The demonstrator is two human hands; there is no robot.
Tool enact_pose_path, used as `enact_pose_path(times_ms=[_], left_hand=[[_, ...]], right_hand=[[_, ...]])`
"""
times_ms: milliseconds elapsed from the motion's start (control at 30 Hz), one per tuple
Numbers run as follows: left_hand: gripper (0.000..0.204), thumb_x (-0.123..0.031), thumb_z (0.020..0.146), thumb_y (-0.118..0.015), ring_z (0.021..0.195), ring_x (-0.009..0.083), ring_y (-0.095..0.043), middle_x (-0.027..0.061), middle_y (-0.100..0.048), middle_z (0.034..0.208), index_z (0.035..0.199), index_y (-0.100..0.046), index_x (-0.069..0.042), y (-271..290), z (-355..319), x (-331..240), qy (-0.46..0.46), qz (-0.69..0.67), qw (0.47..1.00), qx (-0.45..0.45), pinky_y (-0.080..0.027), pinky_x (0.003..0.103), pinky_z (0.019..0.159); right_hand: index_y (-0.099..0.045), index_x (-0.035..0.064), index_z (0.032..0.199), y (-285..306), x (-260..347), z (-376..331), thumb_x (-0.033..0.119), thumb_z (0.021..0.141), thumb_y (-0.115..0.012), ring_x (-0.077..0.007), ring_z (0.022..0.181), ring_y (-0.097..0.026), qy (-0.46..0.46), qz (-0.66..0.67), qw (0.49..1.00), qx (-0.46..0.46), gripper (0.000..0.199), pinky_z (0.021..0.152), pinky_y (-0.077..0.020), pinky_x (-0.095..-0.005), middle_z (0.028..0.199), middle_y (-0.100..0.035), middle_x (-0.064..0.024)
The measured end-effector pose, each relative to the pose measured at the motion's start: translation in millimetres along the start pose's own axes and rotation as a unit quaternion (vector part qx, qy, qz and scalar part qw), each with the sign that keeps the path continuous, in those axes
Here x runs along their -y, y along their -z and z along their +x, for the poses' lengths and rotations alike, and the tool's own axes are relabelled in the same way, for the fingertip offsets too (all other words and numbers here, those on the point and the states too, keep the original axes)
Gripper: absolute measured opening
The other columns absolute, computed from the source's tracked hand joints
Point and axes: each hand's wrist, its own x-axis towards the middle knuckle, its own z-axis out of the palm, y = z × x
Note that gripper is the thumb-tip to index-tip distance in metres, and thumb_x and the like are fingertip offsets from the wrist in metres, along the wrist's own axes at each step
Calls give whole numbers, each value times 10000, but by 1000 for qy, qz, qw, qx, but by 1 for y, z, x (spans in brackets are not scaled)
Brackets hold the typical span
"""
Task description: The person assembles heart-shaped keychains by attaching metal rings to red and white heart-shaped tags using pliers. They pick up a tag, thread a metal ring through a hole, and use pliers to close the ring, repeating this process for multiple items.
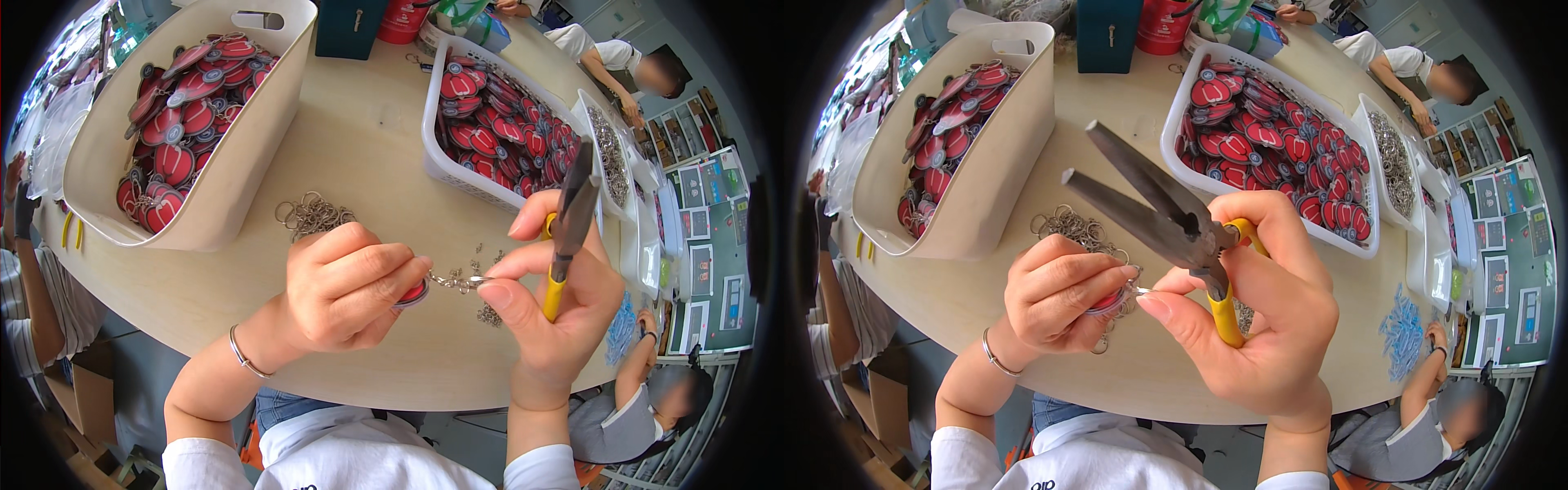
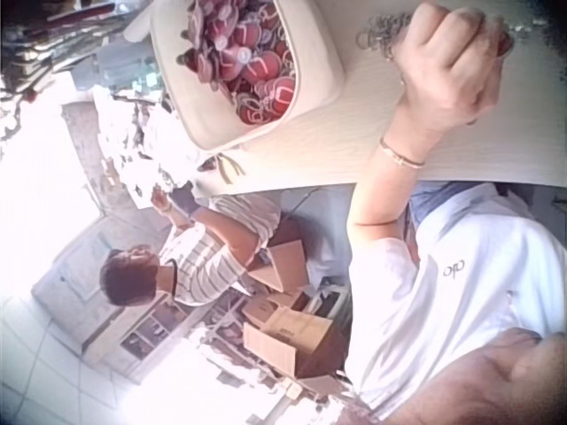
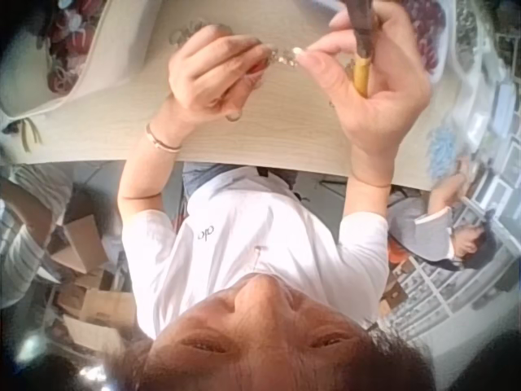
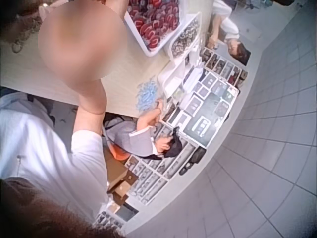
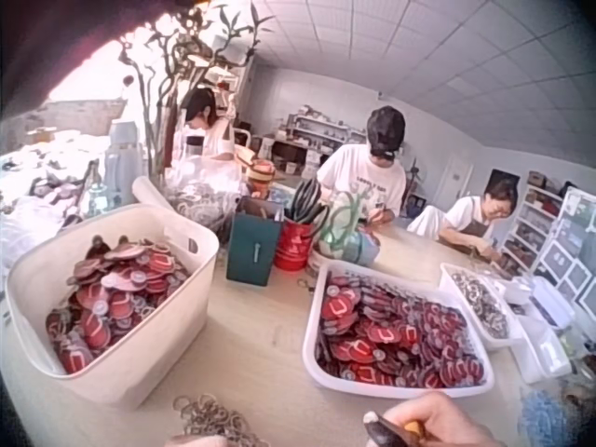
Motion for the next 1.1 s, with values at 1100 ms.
enact_pose_path(times_ms=[1100], left_hand=[[374, -28, 594, -641, 659, 179, -550, 60, -685, 919, 959, -722, -28, 6, -1, -12, 38, 3, 999, 11, -470, 266, 577]], right_hand=[[-634, 32, 713, 0, -64, -61, 87, 556, -765, -230, 641, -516, 212, -208, 952, 69, 212, 500, -419, -319, 873, -561, -82]])
